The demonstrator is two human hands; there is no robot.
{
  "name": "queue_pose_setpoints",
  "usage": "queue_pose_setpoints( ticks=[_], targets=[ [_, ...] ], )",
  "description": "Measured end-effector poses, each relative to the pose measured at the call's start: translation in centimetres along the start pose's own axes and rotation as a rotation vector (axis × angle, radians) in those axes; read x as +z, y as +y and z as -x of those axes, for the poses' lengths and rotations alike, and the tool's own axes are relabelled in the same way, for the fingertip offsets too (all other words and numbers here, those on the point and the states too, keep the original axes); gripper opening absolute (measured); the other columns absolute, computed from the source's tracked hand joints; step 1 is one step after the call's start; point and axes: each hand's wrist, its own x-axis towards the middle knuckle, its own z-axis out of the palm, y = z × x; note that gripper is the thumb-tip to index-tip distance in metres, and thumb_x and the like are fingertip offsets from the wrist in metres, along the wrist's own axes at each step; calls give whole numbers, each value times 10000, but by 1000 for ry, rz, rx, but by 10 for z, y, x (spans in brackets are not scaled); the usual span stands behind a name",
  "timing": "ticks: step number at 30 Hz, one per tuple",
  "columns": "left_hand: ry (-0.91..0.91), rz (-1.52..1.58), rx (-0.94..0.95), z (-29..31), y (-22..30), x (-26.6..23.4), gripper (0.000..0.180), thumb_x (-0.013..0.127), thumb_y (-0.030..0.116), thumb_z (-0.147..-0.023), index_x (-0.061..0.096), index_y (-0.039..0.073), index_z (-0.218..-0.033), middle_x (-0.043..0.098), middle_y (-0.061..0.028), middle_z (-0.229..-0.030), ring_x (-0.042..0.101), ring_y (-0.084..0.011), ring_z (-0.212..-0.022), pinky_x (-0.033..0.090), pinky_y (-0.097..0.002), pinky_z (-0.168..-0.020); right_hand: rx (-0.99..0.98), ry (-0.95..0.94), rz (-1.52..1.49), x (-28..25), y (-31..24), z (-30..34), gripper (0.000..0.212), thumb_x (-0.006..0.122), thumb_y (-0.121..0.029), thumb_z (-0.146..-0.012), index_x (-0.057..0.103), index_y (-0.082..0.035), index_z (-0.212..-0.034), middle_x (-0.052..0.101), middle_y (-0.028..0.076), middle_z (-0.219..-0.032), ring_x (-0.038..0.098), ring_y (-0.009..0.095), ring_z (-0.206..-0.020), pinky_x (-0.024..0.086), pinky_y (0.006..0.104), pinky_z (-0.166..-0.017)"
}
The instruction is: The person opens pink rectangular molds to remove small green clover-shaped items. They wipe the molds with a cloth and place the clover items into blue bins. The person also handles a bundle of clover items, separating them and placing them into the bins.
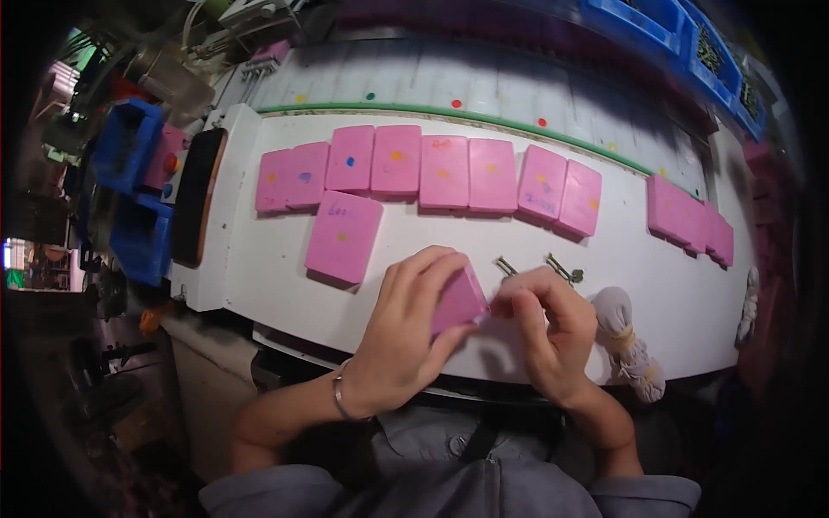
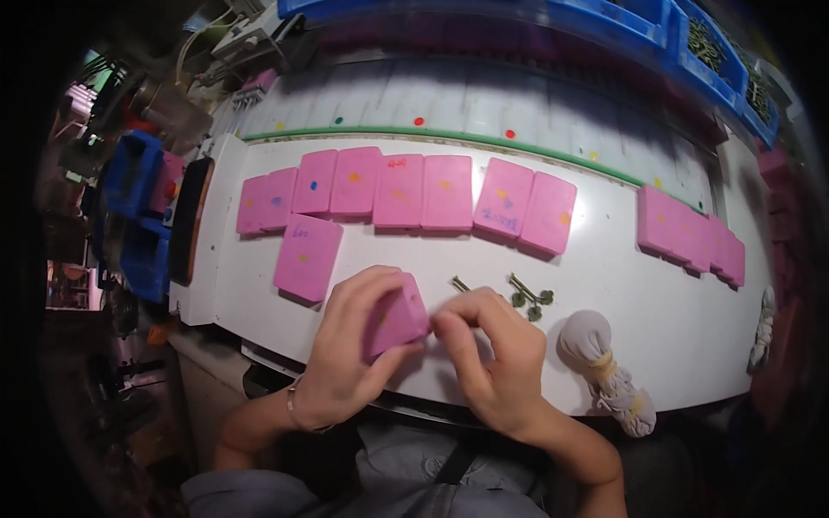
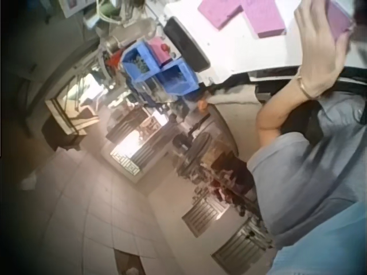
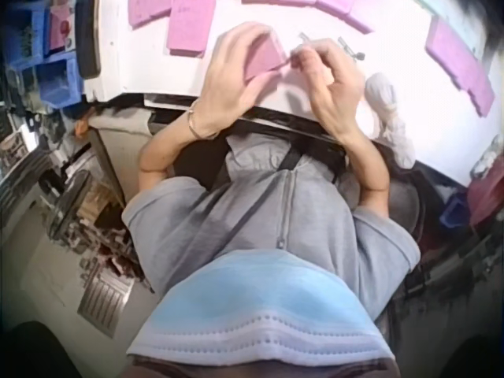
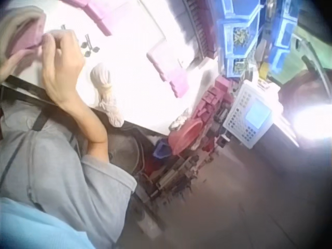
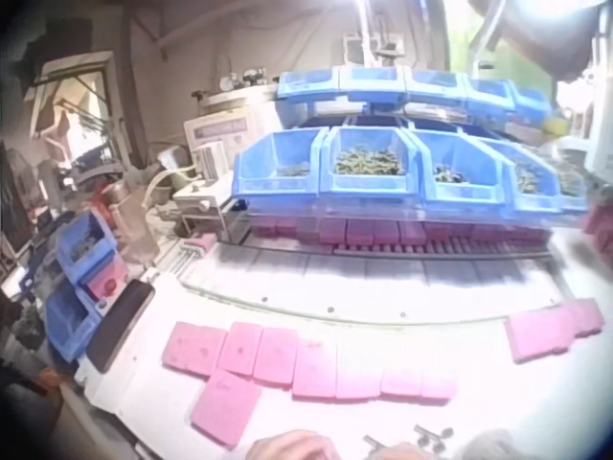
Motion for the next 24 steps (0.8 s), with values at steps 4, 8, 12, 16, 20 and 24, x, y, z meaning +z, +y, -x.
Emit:
queue_pose_setpoints(
  ticks=[4, 8, 12, 16, 20, 24],
  targets=[
    [-6, 286, 69, 9, 1, 6, 711, 677, -55, -659, 364, -70, -1296, 399, -219, -1263, 433, -359, -1162, 375, -374, -974, 211, -313, -89, -15, -14, 12, 304, 763, -180, -747, 510, -20, -697, 501, 21, -580, 478, 88, -492, 388, 220, -457],
    [-40, 168, 112, 19, 2, 15, 748, 654, -77, -663, 317, -104, -1330, 397, -280, -1319, 463, -394, -1183, 419, -363, -953, 301, -459, -92, -9, -6, 12, 365, 726, -291, -778, 496, -9, -749, 485, 55, -569, 470, 136, -483, 393, 266, -466],
    [2, 151, 23, 28, 8, 14, 764, 659, -19, -669, 296, -131, -1331, 410, -314, -1307, 513, -391, -1144, 464, -353, -899, 223, -555, -162, -2, 2, 14, 316, 667, -270, -820, 491, -8, -806, 501, 107, -611, 491, 223, -516, 403, 317, -498],
    [34, 244, -13, 24, 10, 8, 708, 648, 32, -692, 341, -138, -1307, 495, -317, -1215, 589, -346, -1055, 479, -327, -856, 67, -494, -131, 5, 6, 18, 120, 527, -124, -857, 497, -10, -839, 517, 153, -660, 507, 326, -559, 411, 372, -524],
    [194, 178, -55, 27, 2, 19, 530, 621, 8, -739, 468, -115, -1232, 612, -271, -1042, 666, -289, -873, 511, -303, -749, 5, -486, -141, 9, 9, 17, 80, 471, -75, -848, 494, -2, -869, 509, 159, -672, 498, 354, -565, 405, 396, -528],
    [271, 80, -33, 23, 3, 25, 434, 603, -17, -760, 529, -97, -1180, 639, -231, -1002, 678, -251, -805, 519, -284, -699, -29, -505, -137, 5, 13, 19, 90, 464, -71, -844, 484, 10, -877, 498, 160, -767, 476, 341, -681, 405, 396, -620]
  ],
)
